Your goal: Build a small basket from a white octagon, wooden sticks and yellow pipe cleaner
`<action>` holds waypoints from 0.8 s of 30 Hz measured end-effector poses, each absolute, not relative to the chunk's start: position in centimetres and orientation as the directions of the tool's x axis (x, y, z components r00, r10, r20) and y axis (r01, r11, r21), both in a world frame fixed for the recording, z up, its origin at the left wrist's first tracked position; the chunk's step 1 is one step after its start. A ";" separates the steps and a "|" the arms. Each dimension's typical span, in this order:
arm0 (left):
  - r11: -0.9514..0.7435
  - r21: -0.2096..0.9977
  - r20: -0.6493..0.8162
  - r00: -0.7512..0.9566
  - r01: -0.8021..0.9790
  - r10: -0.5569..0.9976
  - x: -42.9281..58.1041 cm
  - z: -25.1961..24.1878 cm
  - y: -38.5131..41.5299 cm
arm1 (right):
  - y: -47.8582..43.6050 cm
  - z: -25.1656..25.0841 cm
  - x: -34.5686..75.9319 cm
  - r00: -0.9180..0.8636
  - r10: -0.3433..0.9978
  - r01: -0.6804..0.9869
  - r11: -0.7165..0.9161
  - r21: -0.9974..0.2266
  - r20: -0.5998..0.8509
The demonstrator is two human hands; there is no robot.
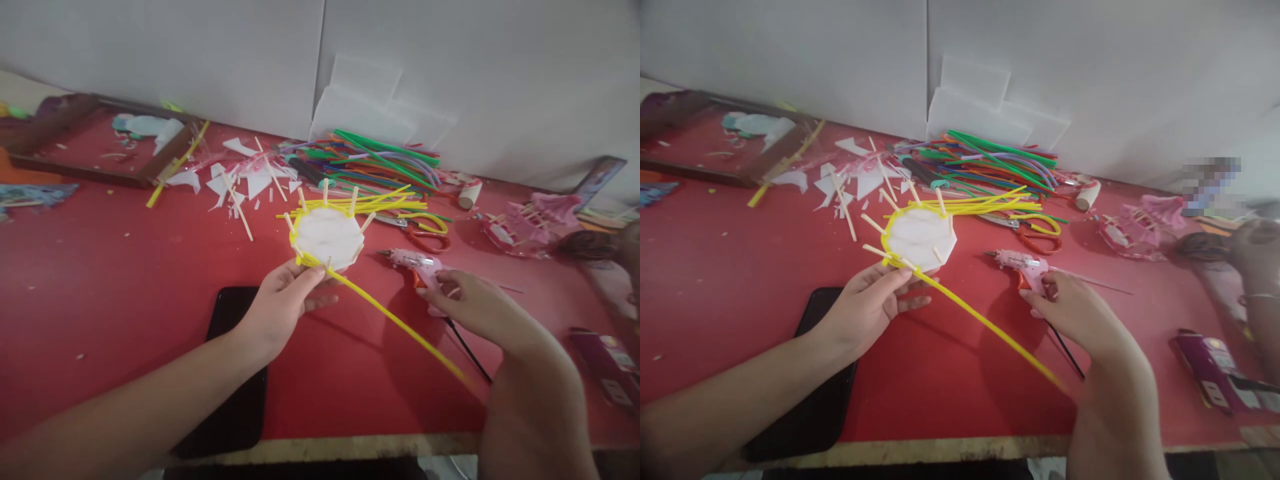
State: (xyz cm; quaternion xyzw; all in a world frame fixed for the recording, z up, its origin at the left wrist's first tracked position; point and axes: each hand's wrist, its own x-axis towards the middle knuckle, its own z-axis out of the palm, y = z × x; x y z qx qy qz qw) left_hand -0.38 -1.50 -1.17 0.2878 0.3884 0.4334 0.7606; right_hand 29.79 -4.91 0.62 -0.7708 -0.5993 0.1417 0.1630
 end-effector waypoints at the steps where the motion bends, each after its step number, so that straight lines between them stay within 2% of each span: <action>1: 0.455 0.778 -0.328 0.338 -0.432 0.882 -0.4 -1.2 -1.6 | -4.9 0.4 29.8 0.238 0.968 0.889 -0.251 -0.383 -0.082; 3: 0.443 0.790 -0.306 0.354 -0.424 0.884 -0.5 -1.1 -1.7 | -4.9 0.3 29.2 0.250 0.956 0.907 -0.286 -0.309 -0.152; 5: 0.433 0.798 -0.296 0.354 -0.418 0.887 -0.5 -1.1 -1.7 | -4.8 0.3 28.4 0.268 0.953 0.899 -0.301 -0.319 -0.142; 13: 0.477 0.751 -0.322 0.377 -0.456 0.868 -0.5 -1.2 -1.6 | -4.4 -0.5 28.7 0.395 0.914 0.835 -0.315 -0.451 0.094; 15: 0.492 0.738 -0.340 0.375 -0.462 0.862 -0.4 -1.1 -1.6 | -4.3 -0.4 28.6 0.461 0.880 0.787 -0.344 -0.513 0.117; 17: 0.502 0.726 -0.352 0.373 -0.471 0.859 -0.4 -1.0 -1.6 | -4.3 -0.1 28.1 0.537 0.835 0.683 -0.349 -0.641 0.118; 19: 0.510 0.715 -0.368 0.363 -0.478 0.856 -0.5 -0.9 -1.5 | -4.3 0.2 27.4 0.595 0.791 0.557 -0.277 -0.783 0.143; 21: 0.512 0.707 -0.376 0.353 -0.488 0.857 -0.5 -0.9 -1.5 | -4.4 0.5 26.7 0.620 0.754 0.506 -0.176 -0.844 0.215; 24: 0.512 0.683 -0.396 0.325 -0.521 0.859 -0.5 -0.9 -1.3 | -4.8 0.6 26.2 0.507 0.804 0.652 -0.122 -0.749 0.310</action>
